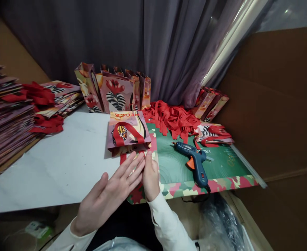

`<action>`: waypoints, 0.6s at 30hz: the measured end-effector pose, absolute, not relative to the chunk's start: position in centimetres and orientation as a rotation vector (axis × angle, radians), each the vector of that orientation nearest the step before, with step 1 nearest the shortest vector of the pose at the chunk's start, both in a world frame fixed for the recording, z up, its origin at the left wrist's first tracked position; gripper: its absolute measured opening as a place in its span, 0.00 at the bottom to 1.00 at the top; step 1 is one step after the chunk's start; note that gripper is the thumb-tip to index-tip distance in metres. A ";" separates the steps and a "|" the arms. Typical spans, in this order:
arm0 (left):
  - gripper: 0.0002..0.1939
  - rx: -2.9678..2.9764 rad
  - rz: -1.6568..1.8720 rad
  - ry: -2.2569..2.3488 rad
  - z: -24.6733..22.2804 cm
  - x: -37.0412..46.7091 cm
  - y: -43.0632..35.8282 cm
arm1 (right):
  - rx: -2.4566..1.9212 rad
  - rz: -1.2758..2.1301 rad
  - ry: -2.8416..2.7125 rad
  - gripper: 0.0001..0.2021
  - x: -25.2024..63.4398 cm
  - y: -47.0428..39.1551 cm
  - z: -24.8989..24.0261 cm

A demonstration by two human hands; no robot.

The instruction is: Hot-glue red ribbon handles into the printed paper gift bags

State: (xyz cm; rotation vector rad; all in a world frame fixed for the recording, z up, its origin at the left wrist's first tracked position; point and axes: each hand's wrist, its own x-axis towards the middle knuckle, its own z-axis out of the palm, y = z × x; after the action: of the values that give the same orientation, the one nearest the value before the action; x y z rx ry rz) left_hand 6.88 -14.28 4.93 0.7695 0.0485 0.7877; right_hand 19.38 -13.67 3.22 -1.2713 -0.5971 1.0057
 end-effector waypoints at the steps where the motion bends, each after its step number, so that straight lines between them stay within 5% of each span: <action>1: 0.29 0.794 0.782 0.045 5.0 6.8 -14.5 | -1.244 0.991 -0.555 0.27 19.5 -13.7 3.3; 8: 0.23 0.888 0.877 0.430 6.4 4.3 -13.7 | -0.844 1.305 -0.471 0.30 22.1 -14.4 4.7; 15: 0.20 1.136 1.073 0.875 6.6 4.2 -12.8 | -0.915 1.134 -0.695 0.22 24.4 -15.9 4.4; 18: 0.23 1.199 1.087 0.940 6.4 4.9 -13.1 | -0.978 1.114 -0.865 0.32 24.6 -16.8 4.6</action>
State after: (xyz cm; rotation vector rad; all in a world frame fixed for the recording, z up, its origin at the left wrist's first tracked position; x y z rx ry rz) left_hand 4.87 -13.08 6.39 1.1987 0.9402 1.0872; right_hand 24.57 -16.79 4.56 -0.9780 -0.8647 1.1142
